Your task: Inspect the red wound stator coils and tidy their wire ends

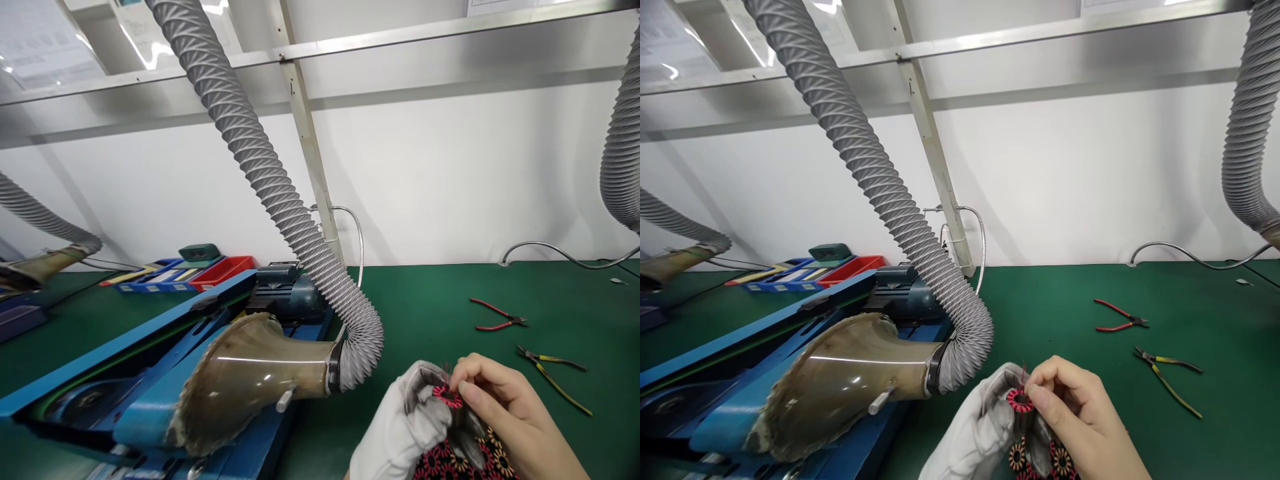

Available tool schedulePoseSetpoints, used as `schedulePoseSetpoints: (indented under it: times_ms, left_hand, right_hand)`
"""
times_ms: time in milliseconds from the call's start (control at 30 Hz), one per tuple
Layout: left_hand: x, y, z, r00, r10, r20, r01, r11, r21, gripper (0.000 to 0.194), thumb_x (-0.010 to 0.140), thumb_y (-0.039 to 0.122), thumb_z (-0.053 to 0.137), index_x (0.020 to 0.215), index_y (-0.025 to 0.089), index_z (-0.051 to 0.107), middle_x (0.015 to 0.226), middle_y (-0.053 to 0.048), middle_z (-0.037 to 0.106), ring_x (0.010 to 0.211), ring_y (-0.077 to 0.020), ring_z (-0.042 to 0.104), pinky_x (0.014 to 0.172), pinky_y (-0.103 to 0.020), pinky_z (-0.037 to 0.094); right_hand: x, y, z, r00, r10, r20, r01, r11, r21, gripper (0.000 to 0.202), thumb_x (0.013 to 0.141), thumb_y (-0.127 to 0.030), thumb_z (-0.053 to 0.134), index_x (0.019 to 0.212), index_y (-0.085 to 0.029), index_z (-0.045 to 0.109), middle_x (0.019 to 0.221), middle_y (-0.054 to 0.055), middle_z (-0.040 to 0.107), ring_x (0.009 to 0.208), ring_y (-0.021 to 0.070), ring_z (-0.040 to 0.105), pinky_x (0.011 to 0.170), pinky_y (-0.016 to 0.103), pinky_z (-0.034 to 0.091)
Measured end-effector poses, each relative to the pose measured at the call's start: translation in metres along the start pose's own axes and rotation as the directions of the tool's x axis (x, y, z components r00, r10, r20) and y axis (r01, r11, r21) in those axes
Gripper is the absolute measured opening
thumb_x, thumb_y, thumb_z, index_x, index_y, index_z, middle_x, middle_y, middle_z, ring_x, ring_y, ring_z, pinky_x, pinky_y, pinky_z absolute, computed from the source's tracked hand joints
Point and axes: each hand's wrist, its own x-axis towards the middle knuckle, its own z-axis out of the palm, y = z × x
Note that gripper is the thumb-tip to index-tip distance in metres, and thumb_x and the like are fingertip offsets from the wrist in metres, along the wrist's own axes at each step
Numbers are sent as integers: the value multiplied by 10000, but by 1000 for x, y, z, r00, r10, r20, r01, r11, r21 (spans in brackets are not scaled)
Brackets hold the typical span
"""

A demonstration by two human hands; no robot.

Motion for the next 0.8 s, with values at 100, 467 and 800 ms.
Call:
schedulePoseSetpoints:
  times_ms: [100, 467, 800]
  left_hand:
    - [2, -6, -4, 998, 2, 60, 1, 998, -56, 376, 660, 458, 851, 801, 145, 697, 716, 7, 552, 701, -112, 486, 684, -223, 405]
    - [12, -18, -10, 990, -46, 136, 75, 974, -212, 422, 559, 435, 910, 754, 134, 686, 728, 5, 558, 674, -103, 506, 673, -227, 401]
    - [6, -20, -6, 997, -26, 72, 51, 929, -367, 330, 613, 318, 904, 831, 125, 749, 773, -12, 625, 729, -96, 545, 723, -199, 427]
  right_hand:
    - [0, -2, 4, 1000, 17, -15, -16, 998, 54, 413, 820, -556, 693, 638, -199, 591, 624, -39, 417, 602, 141, 320, 568, 257, 269]
    - [0, 4, 10, 999, -11, -49, 11, 1000, -6, 428, 867, -577, 622, 661, -207, 557, 655, -29, 412, 630, 154, 344, 587, 273, 261]
    - [2, 8, 12, 997, 9, -83, 2, 992, 127, 391, 842, -539, 679, 668, -203, 582, 647, -35, 393, 627, 150, 306, 579, 263, 251]
